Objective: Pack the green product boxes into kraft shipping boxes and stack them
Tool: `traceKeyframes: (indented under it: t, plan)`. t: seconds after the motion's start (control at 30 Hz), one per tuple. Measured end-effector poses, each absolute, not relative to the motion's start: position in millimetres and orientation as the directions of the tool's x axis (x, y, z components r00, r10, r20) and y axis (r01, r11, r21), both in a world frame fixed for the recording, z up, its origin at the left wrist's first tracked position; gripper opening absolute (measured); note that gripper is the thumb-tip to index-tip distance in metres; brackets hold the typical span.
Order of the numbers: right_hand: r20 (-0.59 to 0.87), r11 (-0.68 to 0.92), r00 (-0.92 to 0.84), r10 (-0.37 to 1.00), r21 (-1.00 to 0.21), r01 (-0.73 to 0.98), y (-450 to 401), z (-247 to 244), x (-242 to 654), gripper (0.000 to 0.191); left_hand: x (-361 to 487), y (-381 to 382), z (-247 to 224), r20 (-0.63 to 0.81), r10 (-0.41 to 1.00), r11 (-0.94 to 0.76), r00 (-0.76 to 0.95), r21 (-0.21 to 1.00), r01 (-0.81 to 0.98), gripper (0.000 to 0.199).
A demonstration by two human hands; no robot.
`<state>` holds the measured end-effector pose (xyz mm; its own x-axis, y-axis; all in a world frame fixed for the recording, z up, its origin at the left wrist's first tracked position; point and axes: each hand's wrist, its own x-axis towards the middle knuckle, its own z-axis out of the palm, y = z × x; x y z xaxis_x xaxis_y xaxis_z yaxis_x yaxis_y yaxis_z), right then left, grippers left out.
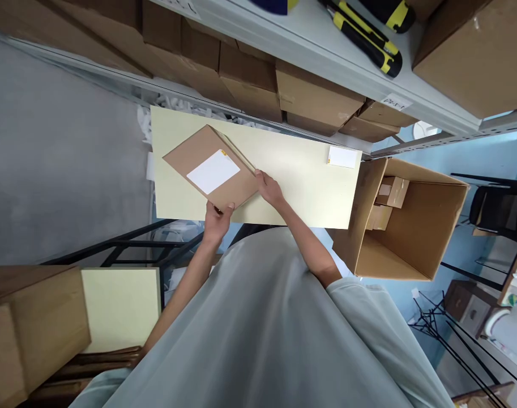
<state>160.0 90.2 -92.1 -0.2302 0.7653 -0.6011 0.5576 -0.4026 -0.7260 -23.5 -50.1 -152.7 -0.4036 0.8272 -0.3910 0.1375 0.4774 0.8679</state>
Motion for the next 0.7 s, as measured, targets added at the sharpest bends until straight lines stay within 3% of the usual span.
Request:
traceKeyframes:
  t: [0.2, 0.3, 0.57, 0.7]
  plan:
    - [-0.645, -0.527, -0.237, 0.726, -0.744, 0.411, 93.3, -90.6, 161.4, 0.103, -19.2, -49.6, -151.2, -0.368, 0.843, 0.458, -0.392, 0.874, 0.164, 0.075]
    - [-0.639, -0.533, -0.212, 0.740, -0.748, 0.396, 81.8, -86.0, 173.8, 0.101, -21.7, -49.5, -150.6, -0.387, 0.841, 0.470, -0.378, 0.869, 0.156, 0.075]
    - [-0.632, -0.504, -0.362, 0.685, -0.770, 0.391, 99.7, -101.7, 157.0, 0.092, -26.5, -50.8, -155.5, -0.427, 0.842, 0.492, -0.330, 0.858, 0.145, 0.073]
    - [-0.668, -0.565, -0.314, 0.675, -0.741, 0.363, 109.1, -105.9, 154.9, 0.096, -35.2, -48.6, -149.9, -0.395, 0.872, 0.469, -0.288, 0.843, 0.264, 0.091]
